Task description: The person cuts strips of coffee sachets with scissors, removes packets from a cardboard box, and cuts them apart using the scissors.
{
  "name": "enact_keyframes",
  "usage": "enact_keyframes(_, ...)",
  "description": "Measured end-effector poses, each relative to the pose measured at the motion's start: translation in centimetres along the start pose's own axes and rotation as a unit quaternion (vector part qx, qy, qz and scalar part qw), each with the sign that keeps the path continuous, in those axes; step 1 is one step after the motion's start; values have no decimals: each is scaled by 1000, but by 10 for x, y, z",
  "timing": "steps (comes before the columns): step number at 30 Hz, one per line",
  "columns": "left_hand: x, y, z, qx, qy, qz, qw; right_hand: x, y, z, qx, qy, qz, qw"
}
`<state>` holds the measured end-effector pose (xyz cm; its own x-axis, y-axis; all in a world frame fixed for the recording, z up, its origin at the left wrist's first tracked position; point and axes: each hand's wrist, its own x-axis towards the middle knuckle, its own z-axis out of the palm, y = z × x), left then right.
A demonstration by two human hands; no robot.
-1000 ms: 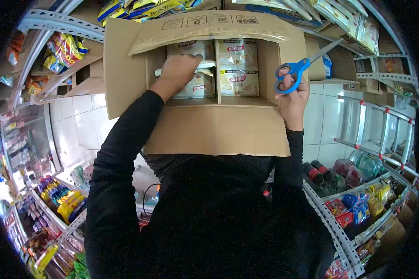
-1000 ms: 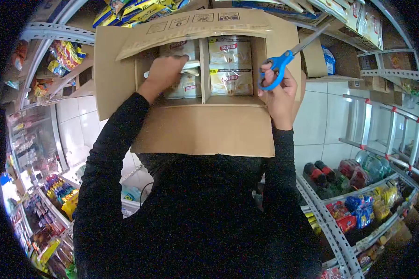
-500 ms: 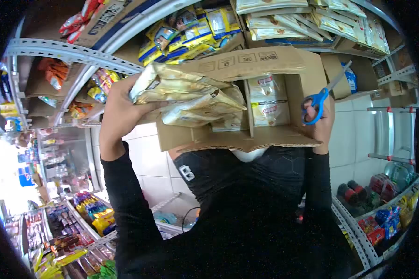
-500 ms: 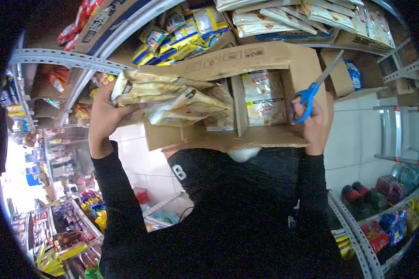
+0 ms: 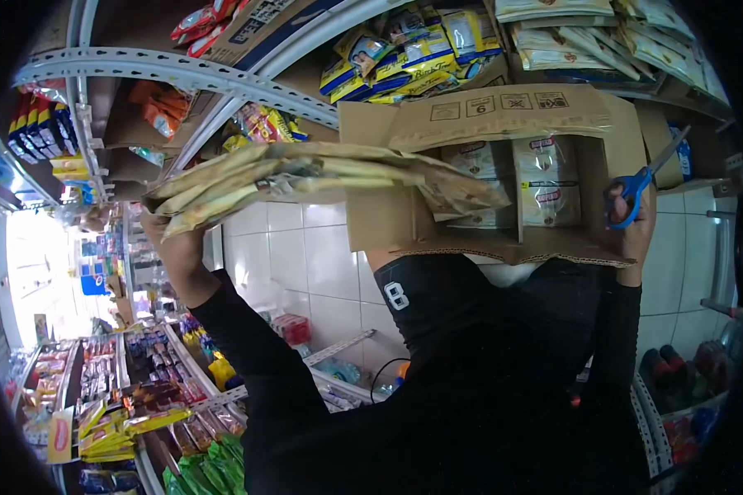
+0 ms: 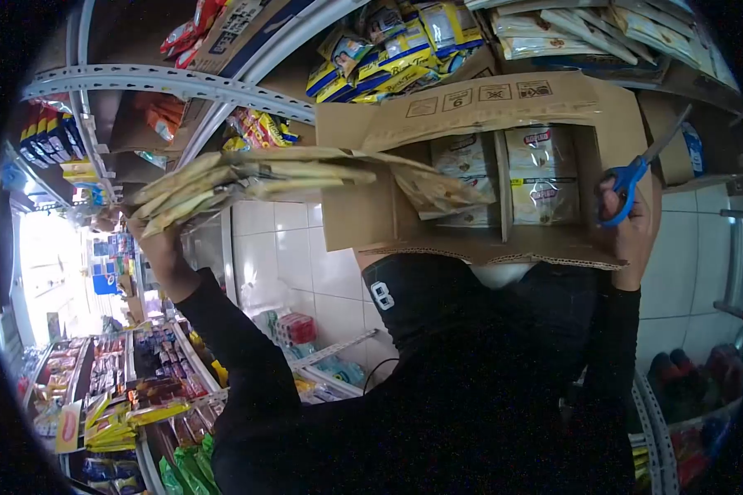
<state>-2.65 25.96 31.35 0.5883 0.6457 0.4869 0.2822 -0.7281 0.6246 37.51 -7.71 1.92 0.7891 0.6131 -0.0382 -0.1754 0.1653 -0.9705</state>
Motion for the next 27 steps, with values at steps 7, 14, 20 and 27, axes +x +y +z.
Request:
enact_keyframes(7, 1, 6, -2, 36, 71, 51, 996, 4, -3, -2, 14, -34, 7, 999)
enact_keyframes(14, -6, -11, -1, 56, 97, 125, 986, -1, -78, 14, -81, -45, 39, 995)
enact_keyframes(20, 3, 24, 4, 138, 48, 156, 977, -2, -122, 99, 29, -203, -72, 976)
enact_keyframes(27, 6, 30, -15, 50, 85, 181, 979, 10, -123, 191, -141, -307, -212, 917)
